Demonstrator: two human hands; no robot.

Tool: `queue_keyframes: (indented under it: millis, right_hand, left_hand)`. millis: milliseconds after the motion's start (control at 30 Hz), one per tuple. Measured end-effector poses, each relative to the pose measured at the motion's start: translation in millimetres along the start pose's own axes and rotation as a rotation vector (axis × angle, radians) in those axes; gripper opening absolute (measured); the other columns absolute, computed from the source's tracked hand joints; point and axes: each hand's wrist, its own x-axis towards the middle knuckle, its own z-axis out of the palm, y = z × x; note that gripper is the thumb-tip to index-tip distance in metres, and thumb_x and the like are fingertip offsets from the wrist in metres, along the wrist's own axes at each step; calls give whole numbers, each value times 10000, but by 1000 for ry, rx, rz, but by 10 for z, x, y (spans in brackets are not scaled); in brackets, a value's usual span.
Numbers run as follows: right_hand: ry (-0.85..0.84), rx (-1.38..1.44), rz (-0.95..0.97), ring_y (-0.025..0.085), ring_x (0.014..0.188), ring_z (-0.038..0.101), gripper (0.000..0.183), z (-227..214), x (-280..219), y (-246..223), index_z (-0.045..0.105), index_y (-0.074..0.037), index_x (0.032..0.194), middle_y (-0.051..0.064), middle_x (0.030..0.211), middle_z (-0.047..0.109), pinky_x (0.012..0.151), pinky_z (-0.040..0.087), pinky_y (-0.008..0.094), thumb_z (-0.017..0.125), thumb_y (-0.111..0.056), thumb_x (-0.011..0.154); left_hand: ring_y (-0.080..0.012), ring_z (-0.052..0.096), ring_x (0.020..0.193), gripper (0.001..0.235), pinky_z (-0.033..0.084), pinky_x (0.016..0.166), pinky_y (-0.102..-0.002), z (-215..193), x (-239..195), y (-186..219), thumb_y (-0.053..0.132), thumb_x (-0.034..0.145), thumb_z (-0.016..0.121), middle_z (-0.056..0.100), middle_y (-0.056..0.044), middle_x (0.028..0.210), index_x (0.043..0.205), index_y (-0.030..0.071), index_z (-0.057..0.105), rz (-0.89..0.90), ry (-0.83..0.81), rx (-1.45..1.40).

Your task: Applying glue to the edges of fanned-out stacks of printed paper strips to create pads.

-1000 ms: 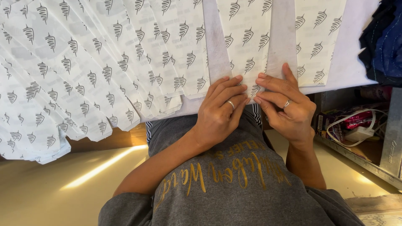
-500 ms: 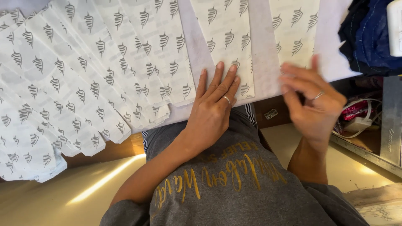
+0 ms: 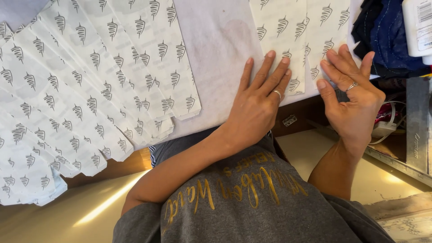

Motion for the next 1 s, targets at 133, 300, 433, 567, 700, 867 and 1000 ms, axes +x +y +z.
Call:
queue_keyframes:
  millis: [133,300,433,567,700,867,1000]
  right_hand:
    - [-3,-5,-3,482,1448,565,213,0,-5,-5,693,126,1323,315,1427,645,1350,215,609,714,110,1111]
    - [35,2,-26,516,1468,522,201,14,17,-69,684,170,1311,349,1437,623,1344,226,630,691,103,1122]
    - [98,32,-54,554,1486,512,193,88,-3,-100,678,126,1314,331,1453,611,1352,186,687,701,64,1133]
    - [23,75,-102,518,1466,541,330,221,15,-202,655,58,1335,294,1446,615,1371,176,665,782,157,1047]
    - [-60,69,-167,510,1424,567,317,311,57,-291,681,93,1302,311,1409,636,1351,190,629,800,155,1015]
    - [-114,46,-174,484,1403,596,270,347,80,-320,702,97,1283,295,1386,663,1351,165,605,778,123,1025]
    - [-110,13,-187,474,1434,551,263,352,90,-377,683,89,1312,293,1423,633,1339,198,618,736,101,1055]
  left_hand:
    - [-435,319,1517,375,267,1271,-679,49,14,40,-7,1042,629,435,-165,1578,1416,-38,639,3,42,27]
    - [-433,354,1542,409,297,1312,-665,18,-48,2,54,1089,747,436,-158,1590,1448,5,556,9,101,-66]
    - [-348,276,1654,650,199,1435,-631,-216,-291,-215,164,1142,852,317,-71,1696,1584,142,377,-37,91,-93]
    - [-433,287,1549,447,172,1313,-643,-741,-627,-565,-126,1060,459,391,-213,1607,1499,-47,495,-192,175,101]
    - [-510,107,1535,670,147,1305,-667,-729,-724,-592,-244,890,443,193,-346,1627,1541,-147,319,-371,-32,385]
    - [-470,92,1555,520,165,1342,-577,-274,-372,-352,154,1219,469,109,-295,1650,1605,-46,183,-332,-252,520]
    - [-428,337,1513,578,454,1212,-542,-115,-199,-224,363,1160,574,321,-276,1599,1524,-65,434,-268,98,370]
